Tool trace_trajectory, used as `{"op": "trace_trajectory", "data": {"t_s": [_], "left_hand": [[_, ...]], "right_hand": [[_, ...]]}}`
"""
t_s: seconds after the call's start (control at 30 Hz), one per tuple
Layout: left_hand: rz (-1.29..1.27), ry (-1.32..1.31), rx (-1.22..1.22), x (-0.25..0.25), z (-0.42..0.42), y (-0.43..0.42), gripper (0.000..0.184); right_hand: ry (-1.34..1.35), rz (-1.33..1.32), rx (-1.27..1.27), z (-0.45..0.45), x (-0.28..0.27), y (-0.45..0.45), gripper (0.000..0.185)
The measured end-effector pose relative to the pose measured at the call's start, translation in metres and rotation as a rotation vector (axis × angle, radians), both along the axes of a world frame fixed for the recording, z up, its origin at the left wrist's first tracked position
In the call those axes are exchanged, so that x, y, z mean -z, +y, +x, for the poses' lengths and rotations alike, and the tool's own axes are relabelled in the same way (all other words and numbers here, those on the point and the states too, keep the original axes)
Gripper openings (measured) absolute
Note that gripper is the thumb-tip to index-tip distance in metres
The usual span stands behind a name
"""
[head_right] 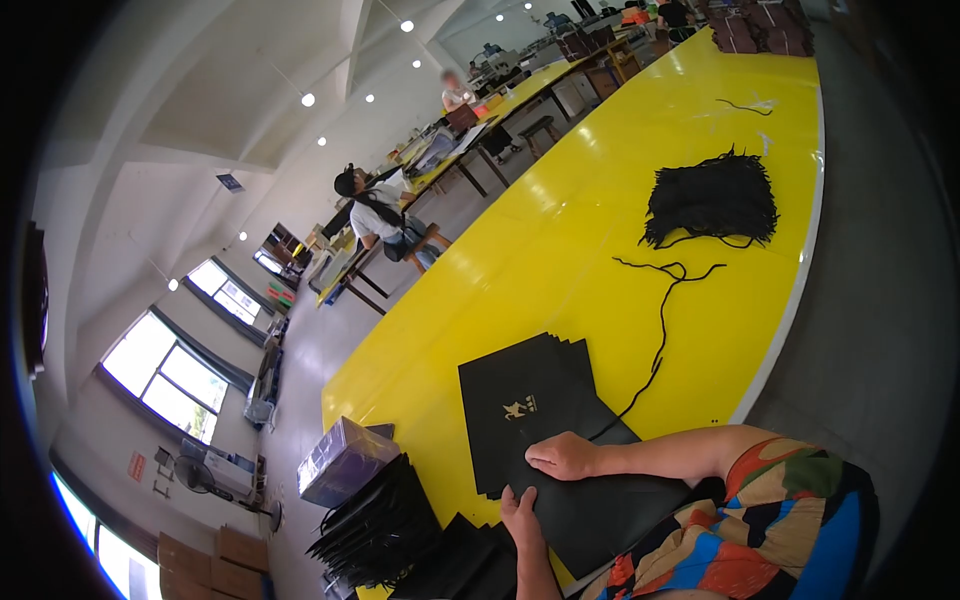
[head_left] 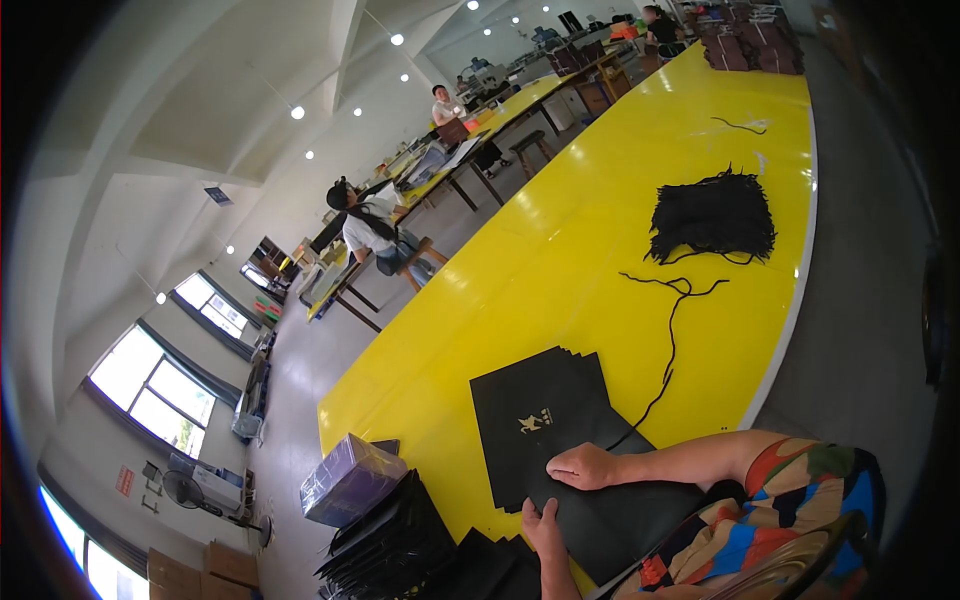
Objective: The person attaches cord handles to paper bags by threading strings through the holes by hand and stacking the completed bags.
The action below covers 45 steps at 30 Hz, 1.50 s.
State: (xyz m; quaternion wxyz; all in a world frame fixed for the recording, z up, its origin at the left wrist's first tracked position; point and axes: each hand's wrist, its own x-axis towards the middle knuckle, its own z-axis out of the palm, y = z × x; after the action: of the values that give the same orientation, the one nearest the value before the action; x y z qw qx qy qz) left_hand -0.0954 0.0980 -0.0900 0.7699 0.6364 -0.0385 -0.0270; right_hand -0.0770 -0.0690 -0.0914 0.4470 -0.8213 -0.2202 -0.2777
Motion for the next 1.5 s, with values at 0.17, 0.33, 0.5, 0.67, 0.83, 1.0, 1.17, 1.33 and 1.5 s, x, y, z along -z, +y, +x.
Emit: {"op": "trace_trajectory", "data": {"t_s": [0.17,0.33,0.5,0.67,0.83,1.0,1.17,1.33,1.5], "left_hand": [[0.229,-0.062,-0.024,-0.004,0.001,0.001,0.023],[0.261,-0.040,-0.029,-0.019,-0.002,-0.004,0.018],[0.450,-0.116,-0.028,-0.058,-0.010,-0.013,0.017],[0.121,-0.158,-0.003,-0.118,-0.015,-0.032,0.037],[0.038,-0.207,0.047,-0.121,-0.033,-0.028,0.040],[0.058,-0.160,0.021,-0.121,-0.046,-0.025,0.042],[0.110,-0.244,-0.041,-0.118,-0.047,-0.025,0.043],[0.319,-0.334,-0.046,-0.124,-0.047,-0.022,0.044],[0.675,-0.602,-0.062,-0.136,-0.045,-0.018,0.042]], "right_hand": [[-0.034,0.040,-0.014,0.000,0.001,-0.001,0.008],[0.036,0.107,-0.004,-0.006,-0.002,-0.004,0.008],[0.206,0.344,0.012,-0.017,-0.033,-0.019,0.007],[0.498,0.682,-0.260,-0.038,-0.108,-0.046,0.005],[0.411,0.478,-0.294,-0.066,-0.128,-0.043,0.007],[0.397,0.325,-0.261,-0.071,-0.134,-0.031,0.010],[0.354,0.274,-0.232,-0.062,-0.140,-0.025,0.009],[0.251,0.219,-0.199,-0.060,-0.149,-0.019,0.010],[0.112,0.110,-0.162,-0.059,-0.153,-0.015,0.014]]}}
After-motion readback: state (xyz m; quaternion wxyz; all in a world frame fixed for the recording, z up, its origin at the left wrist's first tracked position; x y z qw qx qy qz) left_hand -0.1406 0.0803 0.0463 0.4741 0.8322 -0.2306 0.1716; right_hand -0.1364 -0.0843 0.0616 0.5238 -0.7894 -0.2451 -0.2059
